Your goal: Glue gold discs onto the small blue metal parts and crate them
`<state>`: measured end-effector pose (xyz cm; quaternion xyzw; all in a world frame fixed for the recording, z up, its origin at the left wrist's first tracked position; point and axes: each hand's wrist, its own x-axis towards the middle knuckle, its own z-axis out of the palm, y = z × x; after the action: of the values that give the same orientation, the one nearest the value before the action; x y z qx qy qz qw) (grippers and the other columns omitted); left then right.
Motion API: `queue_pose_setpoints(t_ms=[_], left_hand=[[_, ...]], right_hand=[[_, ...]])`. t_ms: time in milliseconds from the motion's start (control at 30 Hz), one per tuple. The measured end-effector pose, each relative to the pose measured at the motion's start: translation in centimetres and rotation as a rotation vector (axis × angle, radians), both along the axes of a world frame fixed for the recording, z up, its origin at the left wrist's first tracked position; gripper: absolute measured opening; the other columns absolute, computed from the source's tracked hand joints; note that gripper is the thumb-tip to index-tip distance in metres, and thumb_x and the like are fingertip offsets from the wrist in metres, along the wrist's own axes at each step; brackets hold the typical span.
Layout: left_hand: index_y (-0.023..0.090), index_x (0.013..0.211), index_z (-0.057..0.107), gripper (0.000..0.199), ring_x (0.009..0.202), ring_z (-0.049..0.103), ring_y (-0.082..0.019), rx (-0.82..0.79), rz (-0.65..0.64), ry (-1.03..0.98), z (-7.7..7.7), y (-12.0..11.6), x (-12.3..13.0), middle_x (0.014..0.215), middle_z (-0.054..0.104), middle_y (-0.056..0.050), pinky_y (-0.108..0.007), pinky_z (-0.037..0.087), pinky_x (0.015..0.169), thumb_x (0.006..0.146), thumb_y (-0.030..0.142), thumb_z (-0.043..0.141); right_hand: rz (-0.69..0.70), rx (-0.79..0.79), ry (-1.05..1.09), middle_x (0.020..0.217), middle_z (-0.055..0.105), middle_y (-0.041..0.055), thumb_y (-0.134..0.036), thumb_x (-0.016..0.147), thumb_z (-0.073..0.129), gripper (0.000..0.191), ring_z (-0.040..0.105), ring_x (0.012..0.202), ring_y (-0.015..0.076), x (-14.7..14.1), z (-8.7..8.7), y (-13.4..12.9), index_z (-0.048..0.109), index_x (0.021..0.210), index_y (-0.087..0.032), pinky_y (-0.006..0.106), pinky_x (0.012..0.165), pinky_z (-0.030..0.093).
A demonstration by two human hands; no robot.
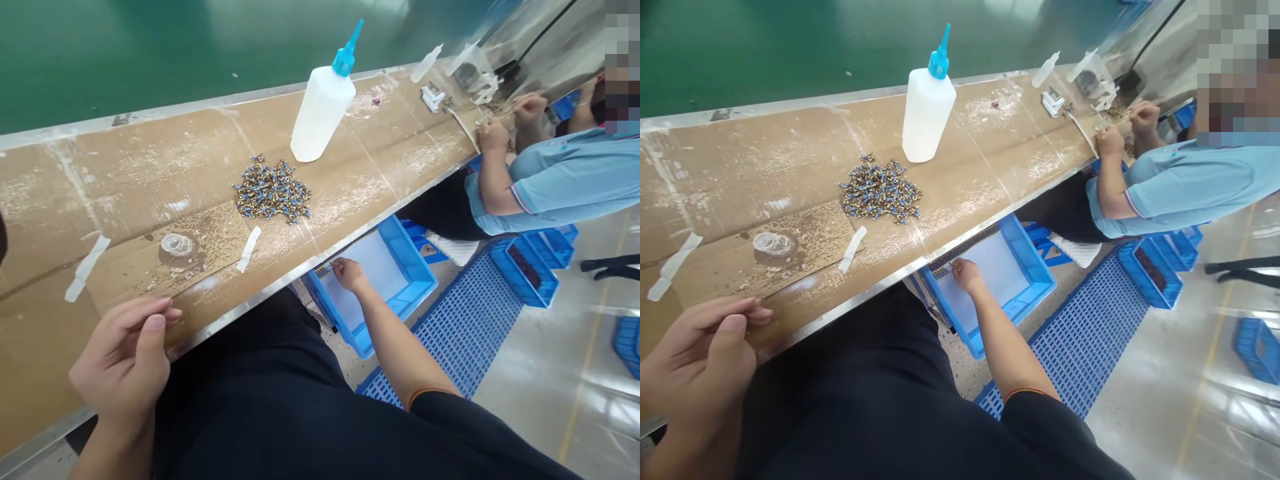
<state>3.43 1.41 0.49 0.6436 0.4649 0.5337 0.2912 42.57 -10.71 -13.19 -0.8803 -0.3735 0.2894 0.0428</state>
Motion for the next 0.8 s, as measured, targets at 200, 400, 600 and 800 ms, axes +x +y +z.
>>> queue_pose_setpoints(t_ms=[200, 400, 600, 800], left_hand=[[0.022, 0.081, 0.082, 0.009, 0.061, 0.069, -0.018, 0.055, -0.011, 0.017, 0.0, 0.2, 0.1, 0.080, 0.077, -0.002, -0.030, 0.058, 0.057, 0.075, 0.018, 0.076], [0.022, 0.077, 0.081, 0.005, 0.065, 0.071, -0.020, 0.062, 0.006, 0.057, -0.4, 0.2, -0.1, 0.078, 0.077, -0.003, -0.032, 0.060, 0.059, 0.075, 0.020, 0.076], [0.021, 0.079, 0.081, 0.005, 0.068, 0.072, -0.020, 0.053, -0.004, 0.074, -0.3, 0.1, -0.1, 0.079, 0.078, -0.003, -0.032, 0.061, 0.063, 0.077, 0.020, 0.077], [0.022, 0.079, 0.081, 0.008, 0.071, 0.073, -0.021, 0.065, -0.013, 0.080, -0.5, 0.2, -0.2, 0.078, 0.077, -0.003, -0.034, 0.061, 0.067, 0.077, 0.017, 0.076]], right_hand=[[0.140, -0.188, -0.009, 0.110, 0.073, 0.0067, -0.037, 0.106, 0.071, 0.024, 0.072, 0.101, 0.0223, 1.2, -0.3, 1.3, 0.071, 0.117, -0.015, 0.043, 0.094, 0.062], [0.218, -0.260, -0.015, 0.110, 0.072, 0.0056, -0.037, 0.106, 0.071, 0.022, 0.071, 0.101, 0.0217, 1.0, -0.5, 2.1, 0.071, 0.110, -0.016, 0.042, 0.093, 0.061], [0.228, -0.287, -0.039, 0.109, 0.071, 0.0058, -0.039, 0.107, 0.069, 0.023, 0.070, 0.100, 0.0216, 1.0, -0.5, 2.2, 0.070, 0.111, -0.016, 0.041, 0.091, 0.061], [0.223, -0.288, -0.037, 0.112, 0.071, 0.0060, -0.037, 0.108, 0.068, 0.022, 0.071, 0.101, 0.0217, 0.9, -0.3, 1.9, 0.070, 0.116, -0.017, 0.041, 0.092, 0.062]])
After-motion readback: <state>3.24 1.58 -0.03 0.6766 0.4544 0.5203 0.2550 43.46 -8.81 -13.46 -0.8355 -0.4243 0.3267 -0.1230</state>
